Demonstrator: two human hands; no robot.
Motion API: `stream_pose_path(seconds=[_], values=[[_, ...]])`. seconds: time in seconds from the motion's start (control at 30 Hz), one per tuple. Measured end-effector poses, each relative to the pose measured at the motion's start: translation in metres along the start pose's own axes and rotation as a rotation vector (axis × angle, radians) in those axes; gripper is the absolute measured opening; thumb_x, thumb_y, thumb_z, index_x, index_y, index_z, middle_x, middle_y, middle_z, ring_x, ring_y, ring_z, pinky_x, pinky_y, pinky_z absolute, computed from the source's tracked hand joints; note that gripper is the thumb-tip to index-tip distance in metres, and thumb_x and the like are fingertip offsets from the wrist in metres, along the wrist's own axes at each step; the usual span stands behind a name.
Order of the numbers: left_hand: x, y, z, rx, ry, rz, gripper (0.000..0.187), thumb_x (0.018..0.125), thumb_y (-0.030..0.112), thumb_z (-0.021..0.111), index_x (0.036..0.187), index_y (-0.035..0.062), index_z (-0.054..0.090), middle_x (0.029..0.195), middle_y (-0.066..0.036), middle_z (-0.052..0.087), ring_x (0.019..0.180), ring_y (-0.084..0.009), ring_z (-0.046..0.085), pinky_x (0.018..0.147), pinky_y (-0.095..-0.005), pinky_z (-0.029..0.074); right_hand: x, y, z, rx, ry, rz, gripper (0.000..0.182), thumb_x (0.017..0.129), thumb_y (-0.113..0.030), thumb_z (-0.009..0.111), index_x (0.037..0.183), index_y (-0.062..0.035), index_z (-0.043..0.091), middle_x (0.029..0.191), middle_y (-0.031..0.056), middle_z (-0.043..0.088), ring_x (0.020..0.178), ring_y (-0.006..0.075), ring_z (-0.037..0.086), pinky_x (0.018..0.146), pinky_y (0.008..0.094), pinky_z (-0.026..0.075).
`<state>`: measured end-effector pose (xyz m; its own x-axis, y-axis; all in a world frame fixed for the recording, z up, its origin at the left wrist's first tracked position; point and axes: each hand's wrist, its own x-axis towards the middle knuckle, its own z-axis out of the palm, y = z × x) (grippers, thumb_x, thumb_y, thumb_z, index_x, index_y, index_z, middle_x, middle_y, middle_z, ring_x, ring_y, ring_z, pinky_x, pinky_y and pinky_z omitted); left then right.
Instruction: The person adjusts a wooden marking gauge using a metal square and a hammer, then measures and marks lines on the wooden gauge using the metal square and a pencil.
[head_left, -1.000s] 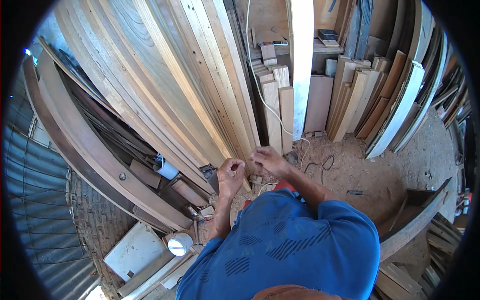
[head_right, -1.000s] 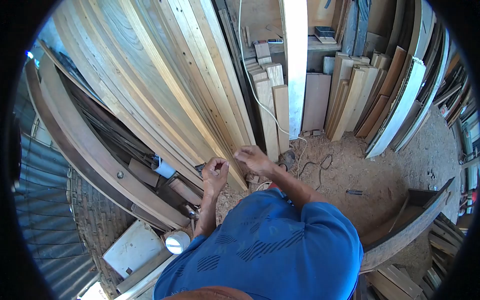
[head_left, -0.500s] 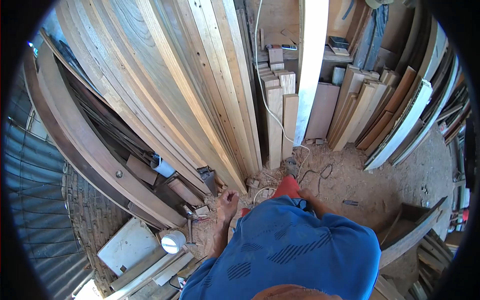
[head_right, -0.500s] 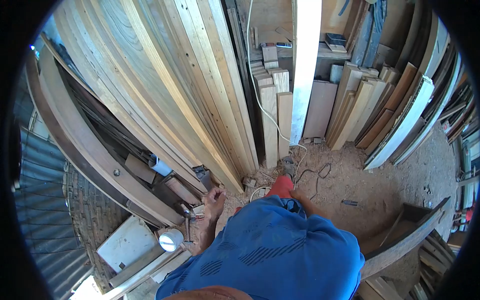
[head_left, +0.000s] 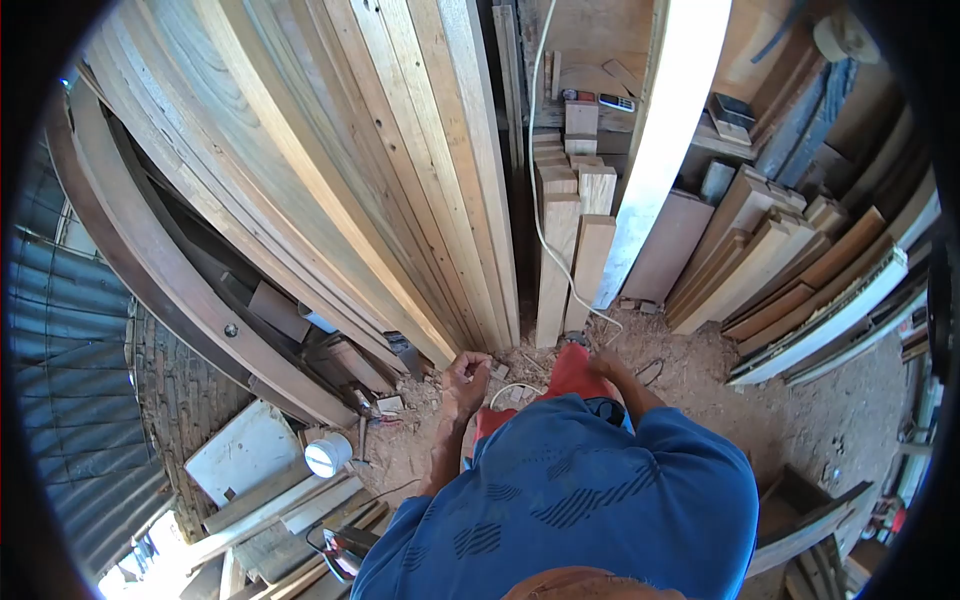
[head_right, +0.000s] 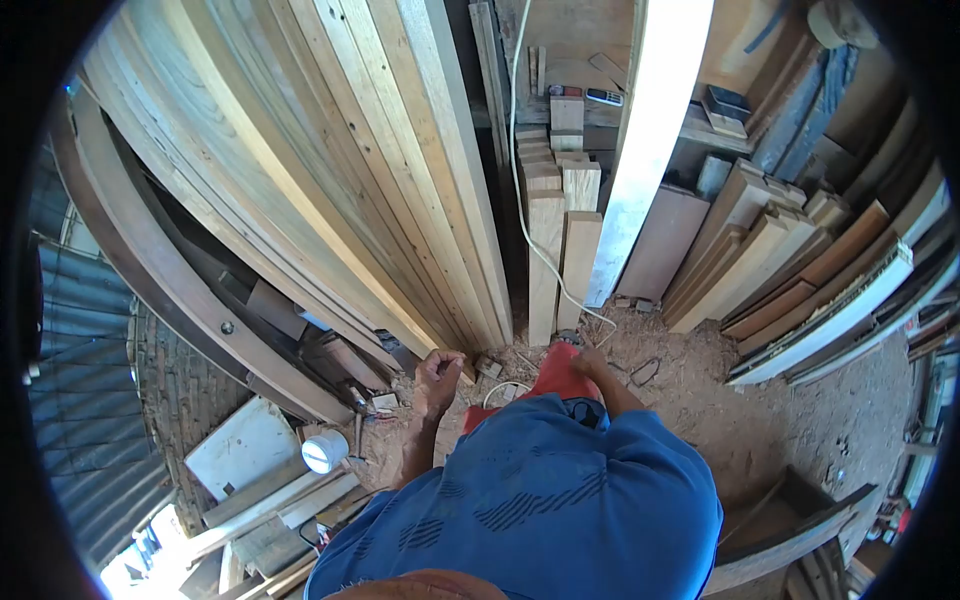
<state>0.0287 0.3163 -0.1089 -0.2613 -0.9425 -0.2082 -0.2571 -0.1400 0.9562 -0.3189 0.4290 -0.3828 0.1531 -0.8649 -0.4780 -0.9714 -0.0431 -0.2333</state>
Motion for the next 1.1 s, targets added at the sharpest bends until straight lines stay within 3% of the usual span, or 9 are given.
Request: stream_pose_path(seconds=[0.13,0.2,0.27,0.37,0.43,0.5,0.7,0.77,1.1], values=[[-0.002,-0.005,0.032,-0.111,0.124,-0.073,0.011,0.093,0.012,0.069,0.098,0.0029,0.071,0.082,-0.002,0.068,0.076,-0.0087,0.060,0.071,-0.0275,0.051,0.028,0.036,-0.037,0.088,0.195,-0.185,0.025,0.086,-0.020,0.057,0.076,-0.0031,0.072,0.086,0.0232,0.072,0.078,0.0375,0.072,0.067,0.0501,0.057],[-0.008,0.008,0.044,0.038,0.170,-0.033,0.013,0.093,0.014,0.069,0.100,0.0027,0.071,0.082,-0.004,0.069,0.078,-0.0123,0.063,0.073,-0.0304,0.053,0.048,0.061,-0.022,0.757,0.403,-0.348,0.029,0.091,-0.021,0.054,0.075,-0.0018,0.069,0.075,0.0197,0.067,0.070,0.0323,0.068,0.066,0.0497,0.055],[-0.014,0.025,0.050,0.112,0.215,-0.092,0.016,0.093,0.016,0.069,0.102,0.0030,0.071,0.089,-0.008,0.070,0.081,-0.0163,0.065,0.076,-0.0325,0.054,0.077,0.080,-0.018,0.954,0.316,-0.255,0.032,0.094,-0.024,0.054,0.076,-0.0020,0.067,0.068,0.0153,0.063,0.062,0.0271,0.064,0.059,0.0465,0.052],[-0.026,0.022,0.055,0.143,0.277,-0.084,0.015,0.093,0.015,0.069,0.101,0.0025,0.071,0.095,-0.010,0.072,0.086,-0.0180,0.068,0.078,-0.0340,0.054,0.083,0.075,-0.072,0.344,-0.043,0.146,0.033,0.099,-0.032,0.056,0.082,-0.0047,0.063,0.062,0.0075,0.057,0.050,0.0192,0.054,0.043,0.0374,0.044],[-0.050,0.018,0.056,0.040,0.309,-0.052,0.014,0.092,0.014,0.068,0.100,0.0030,0.070,0.093,-0.009,0.072,0.086,-0.0172,0.067,0.078,-0.0347,0.054,0.064,0.064,-0.081,1.057,-0.299,0.384,0.017,0.099,-0.029,0.058,0.103,-0.0126,0.061,0.071,0.0013,0.058,0.051,0.0111,0.051,0.038,0.0288,0.035],[-0.069,0.027,0.052,-0.051,0.397,-0.089,0.013,0.091,0.013,0.067,0.099,0.0031,0.069,0.091,-0.008,0.071,0.085,-0.0167,0.067,0.078,-0.0346,0.054,0.096,0.118,-0.016,1.075,-0.429,0.412,0.013,0.096,-0.024,0.058,0.097,-0.0114,0.060,0.070,0.0021,0.058,0.045,0.0129,0.048,0.036,0.0311,0.033],[-0.162,-0.016,0.009,-0.117,0.593,-0.078,0.012,0.090,0.011,0.066,0.099,0.0031,0.068,0.088,-0.007,0.070,0.082,-0.0165,0.066,0.077,-0.0344,0.054,0.073,-0.009,-0.072,0.505,-0.457,0.339,0.011,0.092,-0.017,0.055,0.088,-0.0079,0.059,0.070,0.0047,0.058,0.044,0.0156,0.049,0.038,0.0330,0.036],[-0.210,-0.046,-0.004,-0.094,0.723,-0.071,0.011,0.090,0.010,0.065,0.099,0.0031,0.067,0.088,-0.008,0.070,0.081,-0.0159,0.066,0.075,-0.0337,0.054,0.083,-0.051,-0.058,0.548,-0.438,0.300,0.013,0.092,-0.018,0.057,0.090,-0.0071,0.062,0.070,0.0036,0.058,0.049,0.0152,0.053,0.039,0.0326,0.037],[-0.471,-0.133,-0.045,-0.188,1.267,-0.341,0.013,0.091,0.013,0.066,0.097,0.0021,0.067,0.075,-0.005,0.065,0.069,-0.0106,0.058,0.063,-0.0307,0.049,0.042,-0.384,-0.007,0.254,-0.610,-0.306,0.019,0.098,-0.025,0.056,0.096,-0.0086,0.065,0.069,-0.0008,0.058,0.053,0.0090,0.051,0.043,0.0260,0.039]])
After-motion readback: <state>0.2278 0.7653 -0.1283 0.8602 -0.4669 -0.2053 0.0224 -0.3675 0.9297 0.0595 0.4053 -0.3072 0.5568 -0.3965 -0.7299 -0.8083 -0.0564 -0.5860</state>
